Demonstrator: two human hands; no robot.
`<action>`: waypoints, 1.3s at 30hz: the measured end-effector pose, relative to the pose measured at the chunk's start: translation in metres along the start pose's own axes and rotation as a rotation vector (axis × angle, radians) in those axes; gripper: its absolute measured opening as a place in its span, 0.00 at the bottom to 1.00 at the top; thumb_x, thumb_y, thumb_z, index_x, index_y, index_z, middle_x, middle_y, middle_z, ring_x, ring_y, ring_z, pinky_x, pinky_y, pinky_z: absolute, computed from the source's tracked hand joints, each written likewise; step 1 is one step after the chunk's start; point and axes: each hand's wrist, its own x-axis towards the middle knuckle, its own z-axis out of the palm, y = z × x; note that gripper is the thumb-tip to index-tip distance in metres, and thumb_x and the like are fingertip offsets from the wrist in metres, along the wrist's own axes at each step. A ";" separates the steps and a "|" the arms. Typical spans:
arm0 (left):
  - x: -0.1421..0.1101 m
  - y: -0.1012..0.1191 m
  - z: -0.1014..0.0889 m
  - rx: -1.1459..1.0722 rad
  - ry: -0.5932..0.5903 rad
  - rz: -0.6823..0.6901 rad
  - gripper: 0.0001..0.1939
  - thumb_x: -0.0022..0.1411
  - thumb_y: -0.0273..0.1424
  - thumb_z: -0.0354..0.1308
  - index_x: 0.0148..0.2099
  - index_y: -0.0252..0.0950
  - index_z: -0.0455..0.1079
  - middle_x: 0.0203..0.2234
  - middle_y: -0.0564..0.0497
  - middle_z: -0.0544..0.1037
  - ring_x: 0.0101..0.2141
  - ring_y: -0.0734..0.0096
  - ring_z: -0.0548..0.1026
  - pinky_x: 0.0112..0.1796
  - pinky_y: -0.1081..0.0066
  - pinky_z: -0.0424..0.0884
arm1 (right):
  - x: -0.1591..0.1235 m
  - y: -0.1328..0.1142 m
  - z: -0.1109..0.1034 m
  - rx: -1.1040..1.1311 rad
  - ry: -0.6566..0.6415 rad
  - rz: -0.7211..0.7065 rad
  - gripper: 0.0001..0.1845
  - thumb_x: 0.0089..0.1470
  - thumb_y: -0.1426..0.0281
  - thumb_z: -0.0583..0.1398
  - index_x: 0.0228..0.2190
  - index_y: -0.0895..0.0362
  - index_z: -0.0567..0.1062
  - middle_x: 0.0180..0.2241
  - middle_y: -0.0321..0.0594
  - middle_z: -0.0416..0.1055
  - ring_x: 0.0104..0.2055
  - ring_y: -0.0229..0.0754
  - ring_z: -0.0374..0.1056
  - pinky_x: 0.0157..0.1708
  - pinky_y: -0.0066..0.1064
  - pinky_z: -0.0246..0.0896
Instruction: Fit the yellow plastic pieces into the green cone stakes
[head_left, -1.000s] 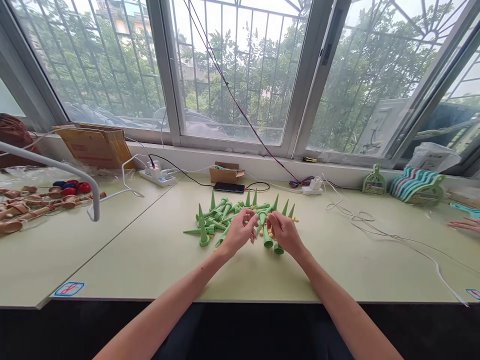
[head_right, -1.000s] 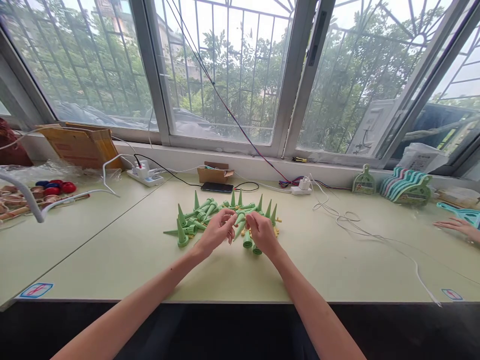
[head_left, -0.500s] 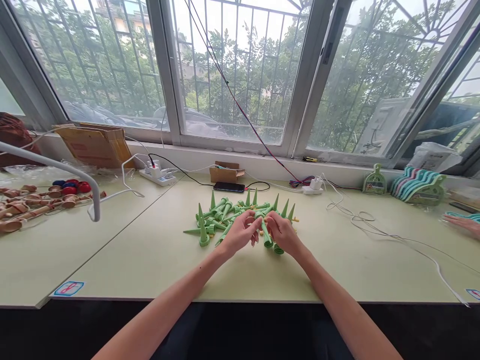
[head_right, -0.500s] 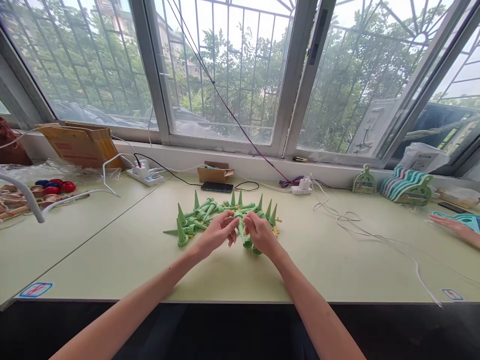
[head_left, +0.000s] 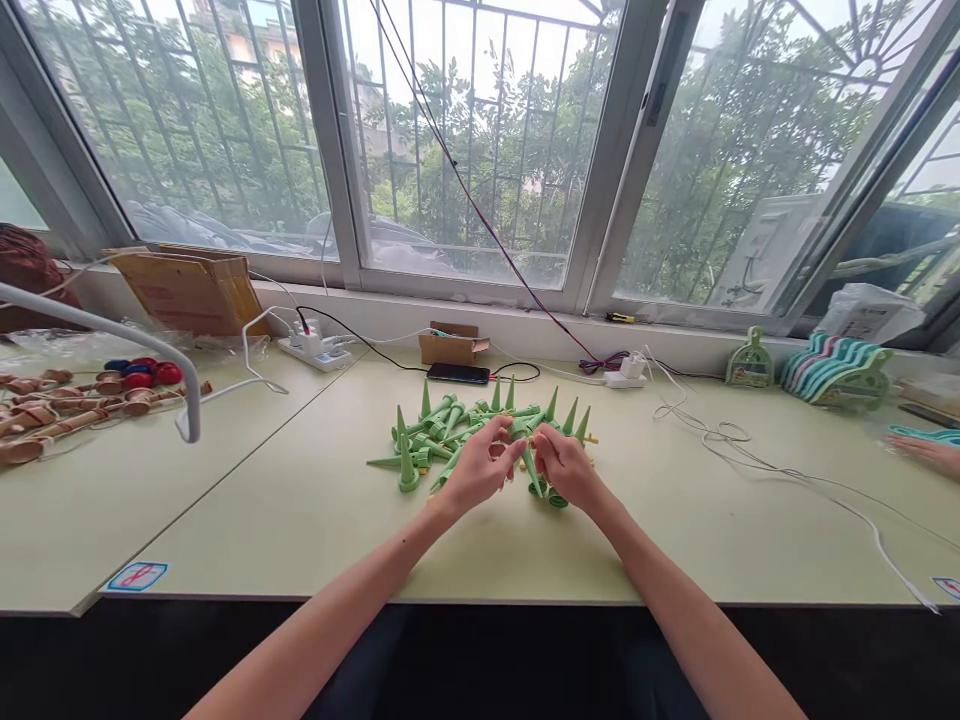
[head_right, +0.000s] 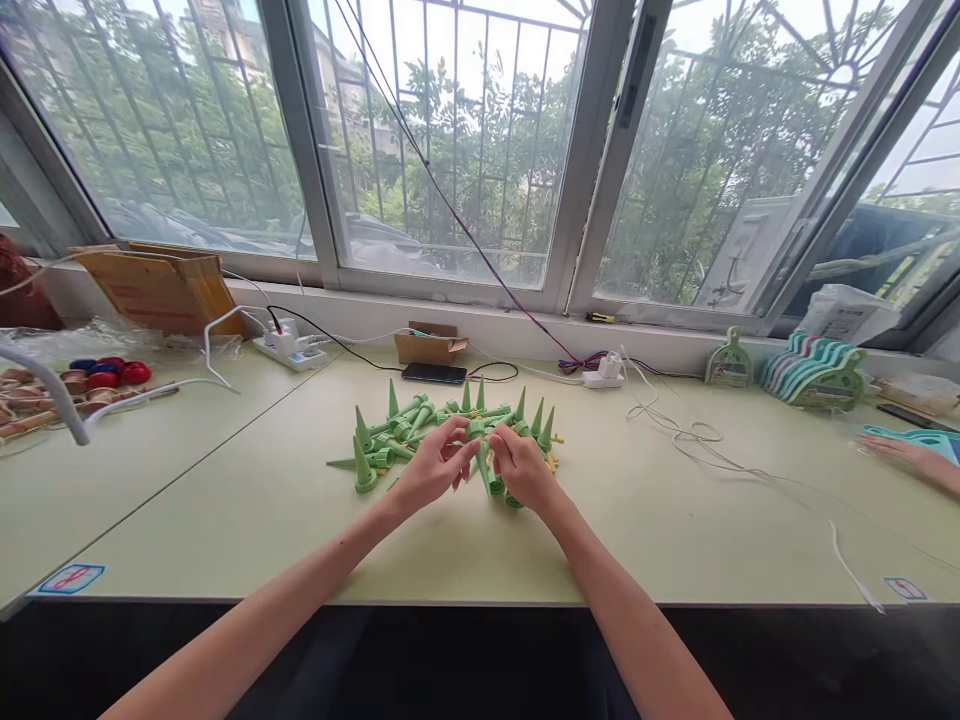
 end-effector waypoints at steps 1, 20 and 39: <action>0.000 0.000 0.000 0.008 -0.003 0.006 0.22 0.61 0.49 0.56 0.47 0.38 0.60 0.31 0.55 0.67 0.20 0.78 0.70 0.16 0.77 0.64 | 0.000 0.001 0.000 0.001 0.001 0.003 0.22 0.68 0.56 0.45 0.25 0.54 0.59 0.19 0.31 0.63 0.20 0.34 0.55 0.23 0.26 0.52; -0.002 0.002 0.002 0.292 0.036 0.162 0.13 0.64 0.37 0.56 0.48 0.38 0.63 0.33 0.52 0.71 0.22 0.79 0.68 0.22 0.76 0.67 | 0.000 0.002 0.001 0.102 0.011 0.064 0.26 0.67 0.53 0.47 0.22 0.55 0.61 0.18 0.33 0.63 0.19 0.35 0.58 0.22 0.27 0.54; -0.001 -0.008 0.001 0.491 -0.026 0.420 0.03 0.67 0.28 0.52 0.39 0.37 0.66 0.33 0.50 0.71 0.26 0.78 0.67 0.25 0.77 0.66 | 0.002 -0.003 0.001 0.079 0.005 0.128 0.34 0.66 0.58 0.47 0.11 0.56 0.65 0.13 0.36 0.63 0.16 0.34 0.58 0.22 0.27 0.56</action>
